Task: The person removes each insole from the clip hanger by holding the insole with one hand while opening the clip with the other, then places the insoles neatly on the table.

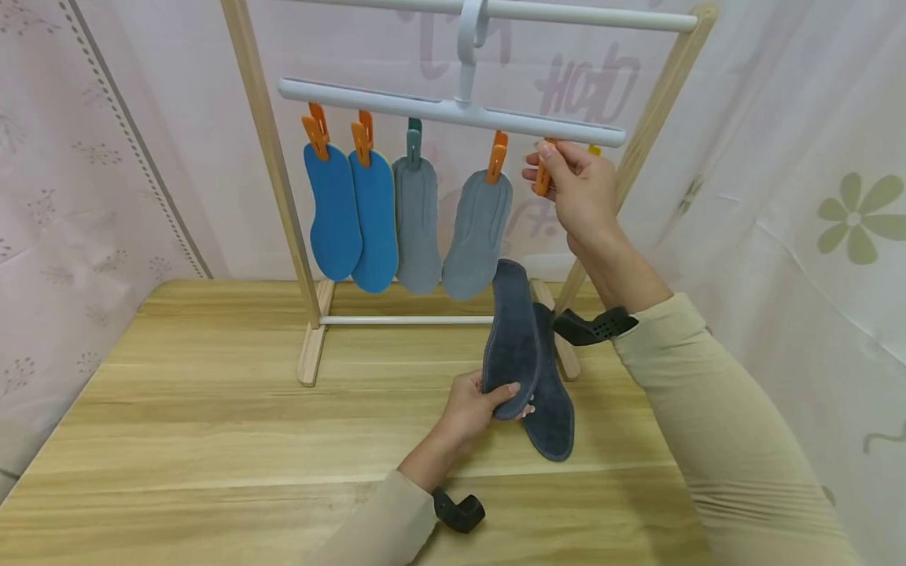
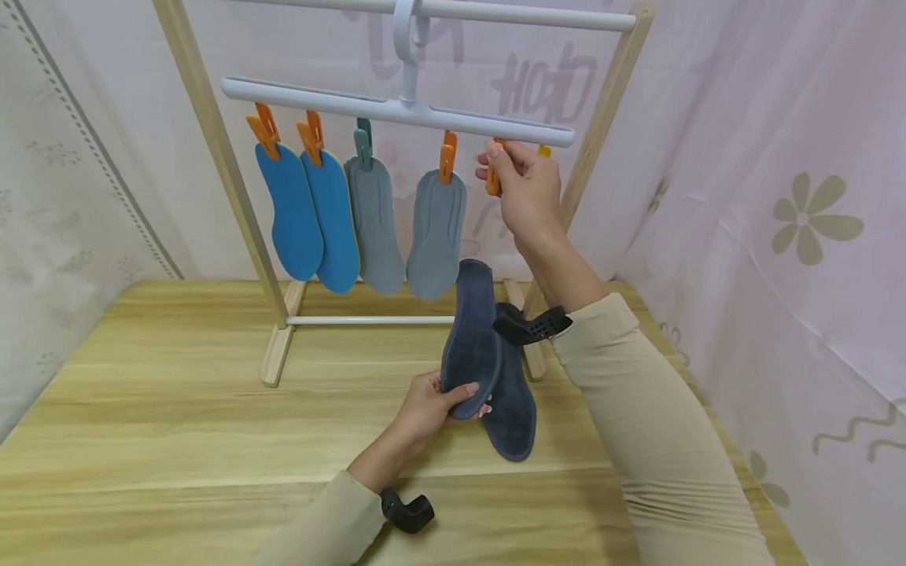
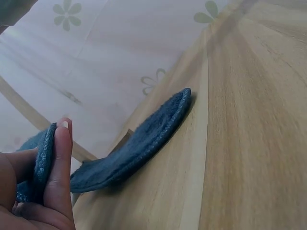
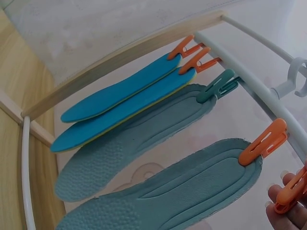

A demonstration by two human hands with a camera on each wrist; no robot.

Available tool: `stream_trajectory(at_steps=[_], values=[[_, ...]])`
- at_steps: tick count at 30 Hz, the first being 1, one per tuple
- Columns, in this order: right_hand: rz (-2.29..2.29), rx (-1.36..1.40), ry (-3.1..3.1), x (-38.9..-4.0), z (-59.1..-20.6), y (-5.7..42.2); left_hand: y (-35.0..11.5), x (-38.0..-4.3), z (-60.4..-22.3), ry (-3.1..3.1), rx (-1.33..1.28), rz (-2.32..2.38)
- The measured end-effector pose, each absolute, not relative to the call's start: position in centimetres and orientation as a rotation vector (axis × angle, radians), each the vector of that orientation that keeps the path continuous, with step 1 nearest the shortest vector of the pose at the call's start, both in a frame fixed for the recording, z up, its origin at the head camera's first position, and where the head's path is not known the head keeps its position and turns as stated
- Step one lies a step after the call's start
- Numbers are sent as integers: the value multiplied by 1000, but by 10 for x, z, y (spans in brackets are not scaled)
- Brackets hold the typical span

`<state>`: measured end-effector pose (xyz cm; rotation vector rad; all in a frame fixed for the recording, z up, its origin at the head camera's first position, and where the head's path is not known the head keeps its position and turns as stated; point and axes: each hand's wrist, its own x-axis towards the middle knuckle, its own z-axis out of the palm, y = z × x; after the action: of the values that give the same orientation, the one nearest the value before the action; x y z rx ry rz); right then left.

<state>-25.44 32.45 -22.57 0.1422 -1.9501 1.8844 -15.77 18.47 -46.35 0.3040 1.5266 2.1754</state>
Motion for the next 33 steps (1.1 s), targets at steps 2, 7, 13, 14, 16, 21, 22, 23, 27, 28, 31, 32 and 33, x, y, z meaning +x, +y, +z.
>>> stream_trajectory(at_steps=[2, 7, 13, 14, 16, 21, 22, 23, 27, 28, 31, 32, 33], values=[[1884, 149, -1950, -254, -226, 325, 184, -157, -464, 1528, 295, 2175], [1882, 151, -1951, -254, -224, 325, 181, -155, -467, 1528, 291, 2176], [1873, 143, -1956, -254, -223, 325, 180, -151, -473, 1528, 281, 2167], [1871, 146, -1955, -254, -223, 325, 180, -150, -474, 1528, 275, 2162], [1861, 154, -1957, -254, -223, 325, 180, -148, -475, 1521, 262, 2159], [1845, 163, -1968, -254, -223, 325, 180, -144, -477, 1499, 238, 2178], [1844, 159, -1973, -254, -223, 325, 180, -143, -478, 1502, 230, 2182], [1841, 154, -1978, -254, -223, 325, 181, -143, -478, 1503, 221, 2187], [1839, 146, -1988, -254, -223, 325, 182, -142, -478, 1529, 163, 2176], [1840, 144, -1989, -253, -223, 325, 181, -142, -478, 1537, 152, 2167], [1841, 146, -1990, -253, -224, 325, 180, -141, -475, 1643, 160, 2107], [1839, 144, -1992, -253, -224, 325, 179, -141, -473, 1722, 184, 2063], [1837, 141, -1995, -253, -224, 325, 178, -141, -472, 1804, 208, 2014]])
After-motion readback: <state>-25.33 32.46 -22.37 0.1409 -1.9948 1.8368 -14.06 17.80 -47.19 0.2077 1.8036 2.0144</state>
